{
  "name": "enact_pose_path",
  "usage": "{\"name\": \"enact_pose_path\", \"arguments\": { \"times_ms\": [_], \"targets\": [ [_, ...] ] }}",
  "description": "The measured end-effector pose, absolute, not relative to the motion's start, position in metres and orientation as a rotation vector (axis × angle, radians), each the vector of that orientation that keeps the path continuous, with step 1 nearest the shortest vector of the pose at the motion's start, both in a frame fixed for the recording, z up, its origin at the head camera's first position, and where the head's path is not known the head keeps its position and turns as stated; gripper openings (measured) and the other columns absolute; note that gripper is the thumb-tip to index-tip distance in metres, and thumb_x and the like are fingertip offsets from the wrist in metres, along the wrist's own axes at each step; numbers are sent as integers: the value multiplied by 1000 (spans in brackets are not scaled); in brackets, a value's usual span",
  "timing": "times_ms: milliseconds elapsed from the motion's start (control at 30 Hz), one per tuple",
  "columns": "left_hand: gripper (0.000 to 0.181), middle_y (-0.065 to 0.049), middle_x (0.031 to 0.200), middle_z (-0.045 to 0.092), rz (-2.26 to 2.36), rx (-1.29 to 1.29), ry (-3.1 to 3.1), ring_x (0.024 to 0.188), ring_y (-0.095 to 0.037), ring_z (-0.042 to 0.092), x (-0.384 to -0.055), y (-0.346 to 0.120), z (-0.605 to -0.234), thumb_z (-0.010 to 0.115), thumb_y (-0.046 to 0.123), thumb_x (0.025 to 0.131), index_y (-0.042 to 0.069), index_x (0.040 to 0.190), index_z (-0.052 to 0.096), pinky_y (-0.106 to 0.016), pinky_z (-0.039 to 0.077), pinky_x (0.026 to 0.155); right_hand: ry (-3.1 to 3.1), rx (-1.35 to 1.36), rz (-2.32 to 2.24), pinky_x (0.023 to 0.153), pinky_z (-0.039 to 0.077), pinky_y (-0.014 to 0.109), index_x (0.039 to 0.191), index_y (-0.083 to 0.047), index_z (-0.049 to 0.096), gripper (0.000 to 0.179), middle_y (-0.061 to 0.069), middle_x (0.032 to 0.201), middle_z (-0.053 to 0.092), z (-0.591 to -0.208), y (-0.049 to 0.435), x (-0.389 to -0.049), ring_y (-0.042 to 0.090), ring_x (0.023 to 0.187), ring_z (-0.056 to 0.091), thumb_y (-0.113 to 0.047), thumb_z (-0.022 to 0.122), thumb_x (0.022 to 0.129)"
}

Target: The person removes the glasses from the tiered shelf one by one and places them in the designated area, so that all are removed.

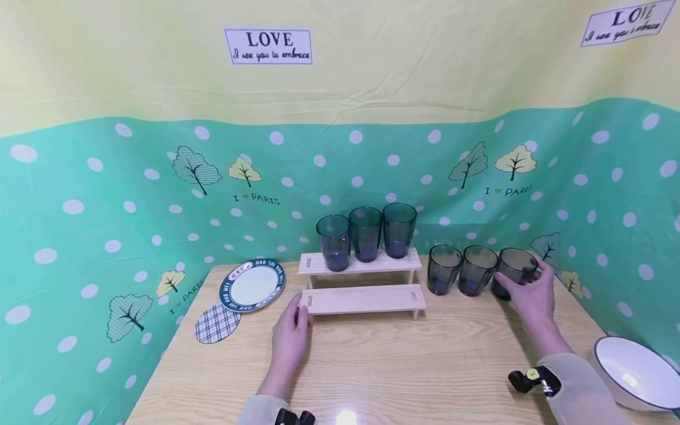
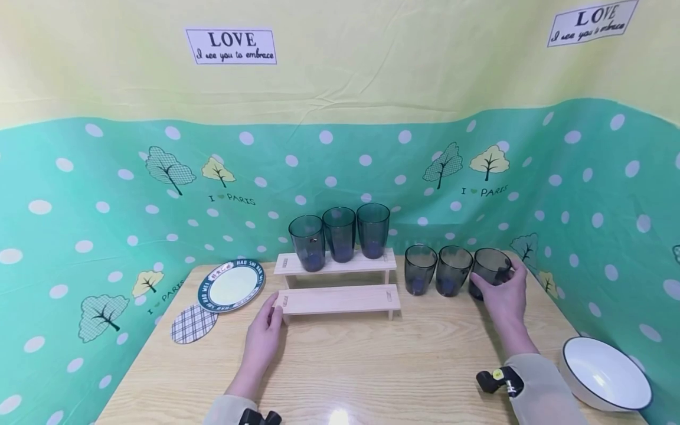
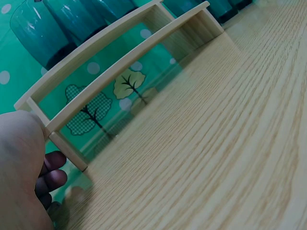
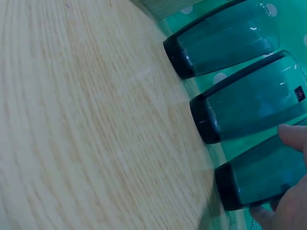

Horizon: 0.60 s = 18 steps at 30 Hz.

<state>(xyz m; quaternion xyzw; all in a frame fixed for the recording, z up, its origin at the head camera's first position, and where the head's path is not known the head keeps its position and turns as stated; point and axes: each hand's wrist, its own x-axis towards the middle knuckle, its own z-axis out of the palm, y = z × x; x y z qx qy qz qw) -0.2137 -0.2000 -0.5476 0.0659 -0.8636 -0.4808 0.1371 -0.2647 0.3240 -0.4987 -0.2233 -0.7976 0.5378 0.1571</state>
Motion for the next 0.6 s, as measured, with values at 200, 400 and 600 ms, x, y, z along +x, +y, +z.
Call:
{"name": "enact_pose_path", "arguments": {
  "times_ms": [200,400,600],
  "targets": [
    [50,-6,111,72,-1377,184,-2510,108,-26,66,-214,-200,-547,50,29,119,11,166,50,-56,53,104,-2296,-629,1547,127,32,62,176,-17,2,115,27,176,25,-500,324,-265,48,159,31,-44,84,99],
    [50,-5,112,72,-1374,182,-2511,107,-25,65,-213,-200,-547,50,29,119,11,166,50,-56,54,103,-2315,-586,1525,124,35,65,176,-18,1,113,29,175,25,-503,325,-264,50,157,33,-44,81,101],
    [51,-8,118,73,-1381,182,-2511,113,-28,65,-213,-200,-547,50,29,119,11,166,50,-58,52,107,-2320,-559,1534,124,35,66,176,-19,-2,113,30,175,23,-503,325,-261,51,157,32,-41,80,102]
  ]
}}
